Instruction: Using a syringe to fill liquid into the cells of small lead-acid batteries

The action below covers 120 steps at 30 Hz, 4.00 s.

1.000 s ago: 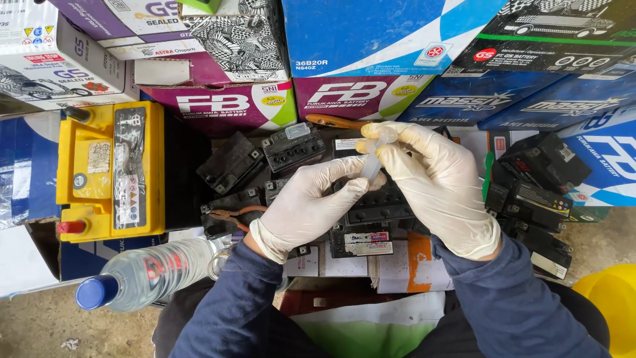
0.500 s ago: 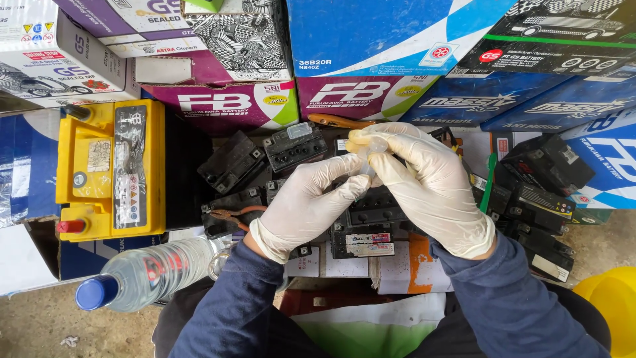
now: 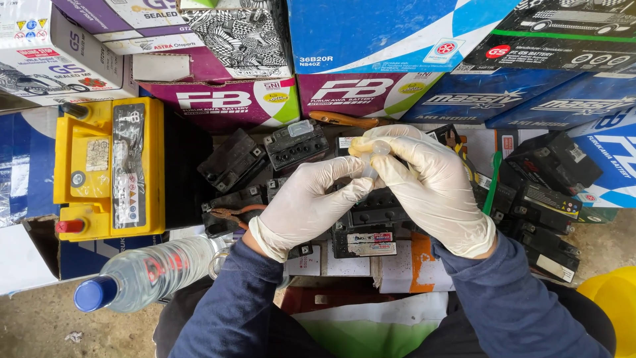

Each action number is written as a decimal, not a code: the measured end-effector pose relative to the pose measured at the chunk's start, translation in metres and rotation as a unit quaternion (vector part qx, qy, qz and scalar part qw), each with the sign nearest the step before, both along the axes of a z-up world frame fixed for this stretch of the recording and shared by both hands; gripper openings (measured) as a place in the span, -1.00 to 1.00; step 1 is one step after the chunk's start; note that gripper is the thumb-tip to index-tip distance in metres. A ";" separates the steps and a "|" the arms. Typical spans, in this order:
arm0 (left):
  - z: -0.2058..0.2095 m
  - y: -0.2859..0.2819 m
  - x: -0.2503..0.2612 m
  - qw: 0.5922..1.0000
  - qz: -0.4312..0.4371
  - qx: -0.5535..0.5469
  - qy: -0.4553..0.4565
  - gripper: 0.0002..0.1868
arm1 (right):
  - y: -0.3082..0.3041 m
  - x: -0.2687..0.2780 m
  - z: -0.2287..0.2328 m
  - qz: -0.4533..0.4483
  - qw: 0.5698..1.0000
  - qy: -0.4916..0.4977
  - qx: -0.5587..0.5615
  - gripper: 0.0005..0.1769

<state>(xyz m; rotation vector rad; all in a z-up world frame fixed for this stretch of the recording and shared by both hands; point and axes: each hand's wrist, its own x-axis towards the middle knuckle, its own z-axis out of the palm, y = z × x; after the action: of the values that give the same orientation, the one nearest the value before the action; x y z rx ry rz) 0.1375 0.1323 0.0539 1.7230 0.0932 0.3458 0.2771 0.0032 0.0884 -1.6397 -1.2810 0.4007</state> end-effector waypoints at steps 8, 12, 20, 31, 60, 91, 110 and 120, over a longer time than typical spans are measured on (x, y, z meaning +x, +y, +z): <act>-0.002 -0.006 0.003 0.999 0.046 0.000 -0.023 -0.81 | 0.004 0.001 -0.006 0.004 0.998 -0.047 0.038 -0.78; -0.003 -0.006 0.003 0.996 0.060 0.058 -0.039 -0.78 | 0.008 -0.004 -0.005 -0.019 0.999 -0.038 0.031 -0.76; -0.005 -0.004 0.004 0.991 0.070 0.107 -0.035 -0.76 | 0.013 -0.009 -0.004 -0.067 0.996 -0.063 0.021 -0.76; -0.004 -0.006 0.006 0.991 0.073 0.107 -0.030 -0.73 | 0.015 -0.017 -0.005 -0.119 0.990 -0.064 0.036 -0.79; -0.003 -0.007 0.005 0.993 0.048 0.097 -0.040 -0.72 | 0.027 -0.013 0.026 -0.144 0.988 -0.008 0.054 -0.80; -0.001 -0.006 0.003 0.997 -0.010 -0.056 -0.052 -0.68 | 0.022 -0.010 0.050 -0.103 0.989 0.097 0.053 -0.80; 0.047 -0.050 -0.050 0.938 0.310 0.049 -0.151 -0.57 | -0.040 -0.036 0.073 -0.246 0.950 0.167 0.093 -0.76; -0.005 -0.156 -0.081 0.872 0.293 -0.386 -0.064 -0.47 | -0.088 -0.111 0.004 -0.302 0.903 0.264 0.155 -0.78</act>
<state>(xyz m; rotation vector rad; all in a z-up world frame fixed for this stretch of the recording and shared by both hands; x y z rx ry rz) 0.0569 -0.0239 0.0484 0.8353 0.5877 0.7525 0.1658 -0.0849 0.0922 -1.4276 -0.3703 0.2142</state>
